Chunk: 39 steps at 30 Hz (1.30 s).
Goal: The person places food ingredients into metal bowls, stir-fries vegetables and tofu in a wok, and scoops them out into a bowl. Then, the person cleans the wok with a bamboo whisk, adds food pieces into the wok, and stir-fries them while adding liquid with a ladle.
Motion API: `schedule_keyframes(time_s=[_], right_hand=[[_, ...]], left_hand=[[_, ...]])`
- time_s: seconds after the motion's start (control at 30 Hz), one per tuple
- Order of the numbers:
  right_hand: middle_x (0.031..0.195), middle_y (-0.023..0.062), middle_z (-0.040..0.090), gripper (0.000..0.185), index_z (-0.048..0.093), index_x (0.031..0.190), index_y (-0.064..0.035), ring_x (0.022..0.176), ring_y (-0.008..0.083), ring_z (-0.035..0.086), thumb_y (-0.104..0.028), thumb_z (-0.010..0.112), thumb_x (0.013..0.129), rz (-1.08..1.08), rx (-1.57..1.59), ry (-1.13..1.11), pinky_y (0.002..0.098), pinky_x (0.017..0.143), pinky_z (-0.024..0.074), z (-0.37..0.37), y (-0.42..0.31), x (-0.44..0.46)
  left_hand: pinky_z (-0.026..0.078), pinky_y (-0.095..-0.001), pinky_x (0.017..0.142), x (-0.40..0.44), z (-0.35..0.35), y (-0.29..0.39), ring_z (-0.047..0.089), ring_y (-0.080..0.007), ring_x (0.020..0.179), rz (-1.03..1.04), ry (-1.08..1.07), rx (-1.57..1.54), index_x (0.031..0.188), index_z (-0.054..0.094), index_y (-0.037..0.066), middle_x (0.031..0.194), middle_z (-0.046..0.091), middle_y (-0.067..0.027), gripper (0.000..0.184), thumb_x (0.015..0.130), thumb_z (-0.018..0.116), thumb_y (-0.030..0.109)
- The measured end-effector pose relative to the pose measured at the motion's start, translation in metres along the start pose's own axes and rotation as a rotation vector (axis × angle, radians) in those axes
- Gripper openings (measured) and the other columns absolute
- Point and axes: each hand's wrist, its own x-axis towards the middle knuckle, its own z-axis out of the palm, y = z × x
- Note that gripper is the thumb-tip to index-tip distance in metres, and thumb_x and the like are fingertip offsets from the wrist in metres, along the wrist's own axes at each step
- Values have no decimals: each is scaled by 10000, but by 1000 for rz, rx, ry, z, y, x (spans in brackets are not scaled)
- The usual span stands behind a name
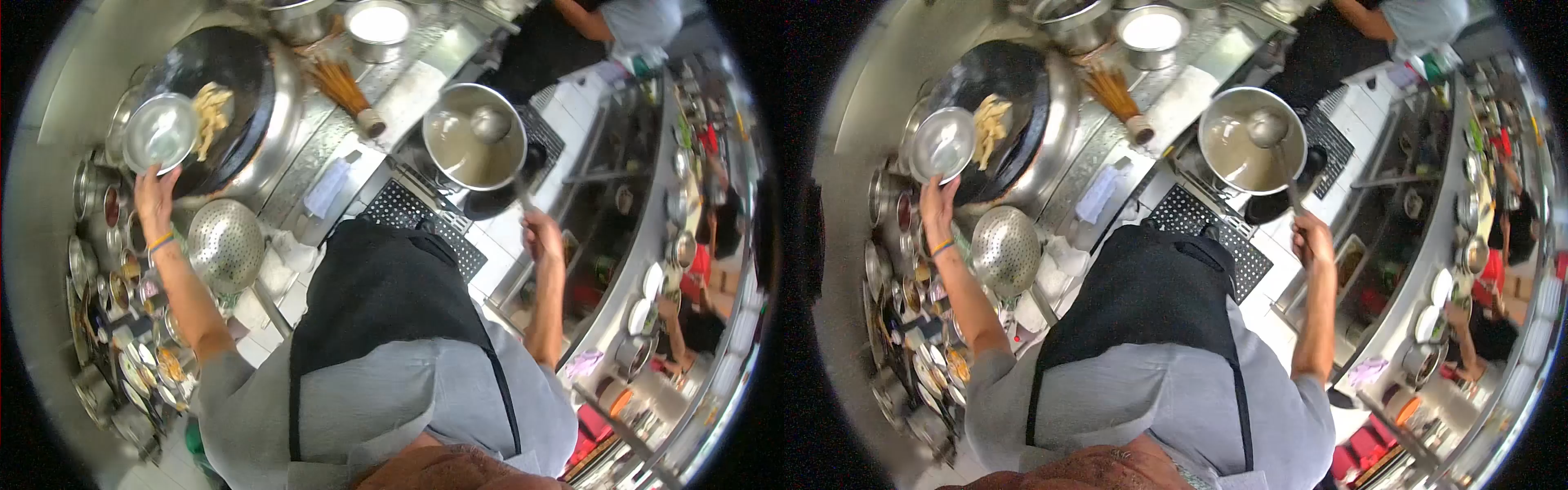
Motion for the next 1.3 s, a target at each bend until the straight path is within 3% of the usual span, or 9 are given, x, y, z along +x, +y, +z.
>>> schedule_keyframes(time_s=[0.1,0.3,0.47,0.5,0.63,0.8,0.9,1.07,1.3], right_hand=[[645,-50,476,350,575,1223,-41,415,39,382,-136,563,886,-93,-38,-6,205,334,256,6,-31,-63],[737,37,496,367,461,1205,55,359,46,358,-105,588,899,-270,132,-512,180,271,268,60,-75,-105],[677,33,476,535,366,1389,86,342,36,334,-83,525,907,-178,154,-724,195,243,271,166,-97,-101],[684,28,466,505,393,1359,84,355,36,344,-103,532,911,-164,123,-768,198,245,283,192,-99,-102],[761,39,515,310,487,1184,47,429,55,435,-71,554,906,-87,38,-990,207,303,353,282,-93,-83],[664,25,544,428,530,1259,77,425,80,468,-48,602,856,-276,-299,-927,242,326,354,346,-80,-91],[644,16,567,448,556,1290,52,436,78,489,-38,590,853,-598,-618,-950,246,384,362,358,-68,-85],[865,273,650,493,568,1279,47,716,336,671,-11,604,790,-1175,-813,-672,405,719,519,356,-45,-60],[950,260,665,573,555,1329,-33,803,378,673,44,603,763,-1366,-919,-446,416,741,531,303,-54,-51]], left_hand=[[577,-398,870,9,12,-16,632,-374,1048,39,-73,53,1207,475,-155,1208,581,-264,368,888,565,6],[631,-393,690,17,56,-18,682,-332,789,-13,-112,-40,1387,336,-70,1210,541,-242,552,879,537,4],[575,-310,519,59,55,-53,662,-239,591,-91,-9,74,1041,568,-125,870,659,-175,240,858,521,22],[458,-290,384,57,70,-55,614,-193,480,-59,102,136,821,609,-87,690,647,-155,167,845,512,47],[308,-292,313,76,79,-52,574,-168,432,-249,123,370,808,620,-59,659,641,-194,164,832,559,91],[576,-343,467,84,73,-45,660,-287,546,-222,72,84,941,529,-148,826,619,-211,193,821,555,0],[594,-356,492,83,61,-43,691,-319,611,-233,72,-51,1004,518,-150,863,618,-222,222,822,546,-26],[578,-460,569,87,43,-31,690,-384,714,142,252,223,986,592,-37,814,678,-212,177,840,508,18],[511,-494,791,89,15,15,635,-432,882,989,280,1199,901,649,-10,907,660,-247,144,792,567,36]])
